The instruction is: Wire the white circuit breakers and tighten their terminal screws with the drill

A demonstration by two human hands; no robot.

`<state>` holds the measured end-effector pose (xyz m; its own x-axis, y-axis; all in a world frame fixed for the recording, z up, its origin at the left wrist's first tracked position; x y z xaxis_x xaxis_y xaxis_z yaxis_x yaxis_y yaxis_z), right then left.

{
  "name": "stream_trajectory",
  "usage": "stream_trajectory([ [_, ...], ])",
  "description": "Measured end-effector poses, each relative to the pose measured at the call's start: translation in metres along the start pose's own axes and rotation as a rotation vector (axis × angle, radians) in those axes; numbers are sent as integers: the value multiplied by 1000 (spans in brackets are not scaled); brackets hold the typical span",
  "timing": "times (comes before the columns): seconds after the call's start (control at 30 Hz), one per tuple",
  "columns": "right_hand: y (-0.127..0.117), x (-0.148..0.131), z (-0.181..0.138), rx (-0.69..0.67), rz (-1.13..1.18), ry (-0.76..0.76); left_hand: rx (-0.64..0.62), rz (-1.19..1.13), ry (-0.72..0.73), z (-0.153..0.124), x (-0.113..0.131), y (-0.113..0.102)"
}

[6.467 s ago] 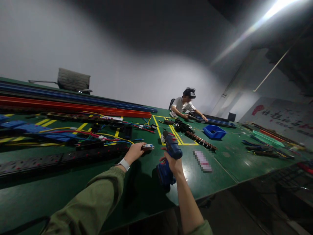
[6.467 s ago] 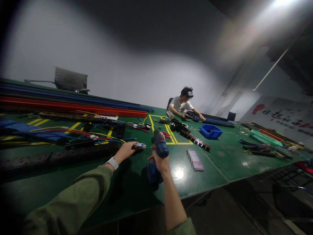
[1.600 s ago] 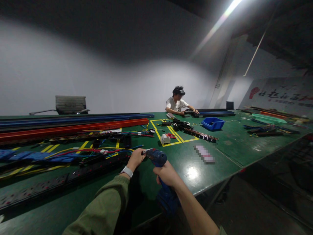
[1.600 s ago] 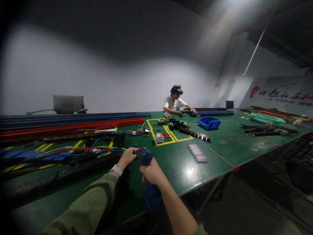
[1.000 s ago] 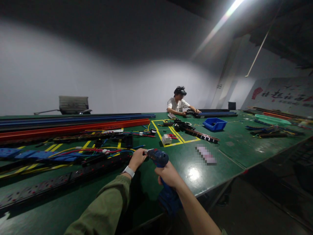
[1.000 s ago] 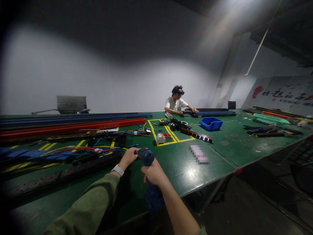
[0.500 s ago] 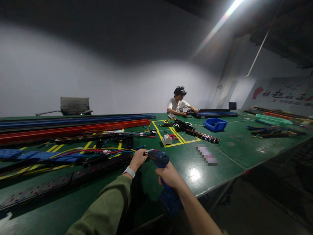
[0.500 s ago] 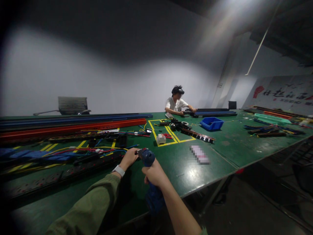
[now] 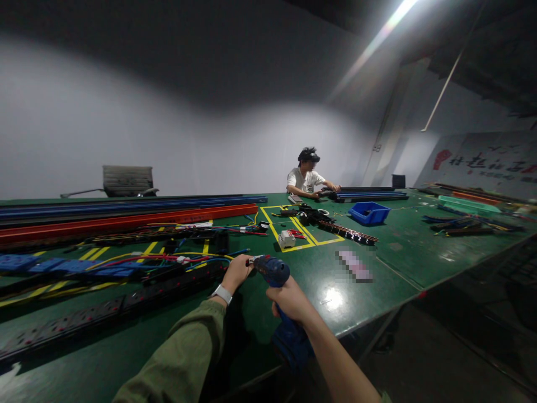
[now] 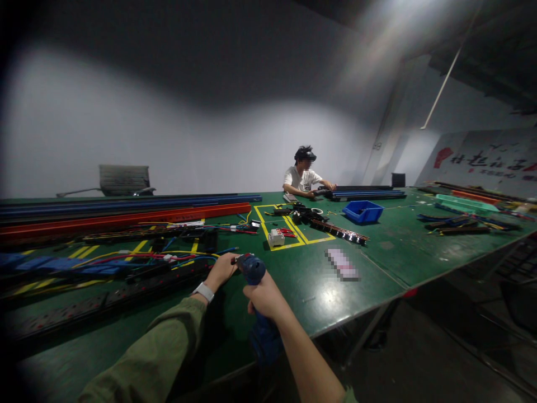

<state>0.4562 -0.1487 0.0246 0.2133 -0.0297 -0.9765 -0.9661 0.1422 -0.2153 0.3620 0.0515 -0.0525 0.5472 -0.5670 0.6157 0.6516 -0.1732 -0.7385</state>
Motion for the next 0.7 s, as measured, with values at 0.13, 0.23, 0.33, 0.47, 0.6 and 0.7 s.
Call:
stream_trajectory([
  [0.13,0,-1,-1,5,-14,8,-3,3,-11,0,0,0],
  [0.23,0,-1,-1,2,-15,19,4,9,-9,1,-1,0],
  [0.33,1,-2,-2,7,-8,32,0,15,2,2,-3,1],
  [0.47,2,-2,-2,11,-18,51,-6,24,3,3,-5,4],
  [0.6,1,-3,-2,13,-16,51,-1,27,10,5,-9,7],
  [0.7,1,-2,-1,11,-15,49,-2,25,17,7,-13,9],
])
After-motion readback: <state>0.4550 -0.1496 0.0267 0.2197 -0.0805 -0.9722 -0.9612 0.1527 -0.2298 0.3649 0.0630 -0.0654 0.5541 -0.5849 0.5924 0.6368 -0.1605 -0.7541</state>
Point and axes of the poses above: each hand's wrist, its own z-axis towards the middle knuckle, its own y-axis out of the palm, x = y × z, the point moved 3 cm from there along z, towards the middle knuckle, and after that the axes turned 6 degrees about -y, right-handed, at the moved point
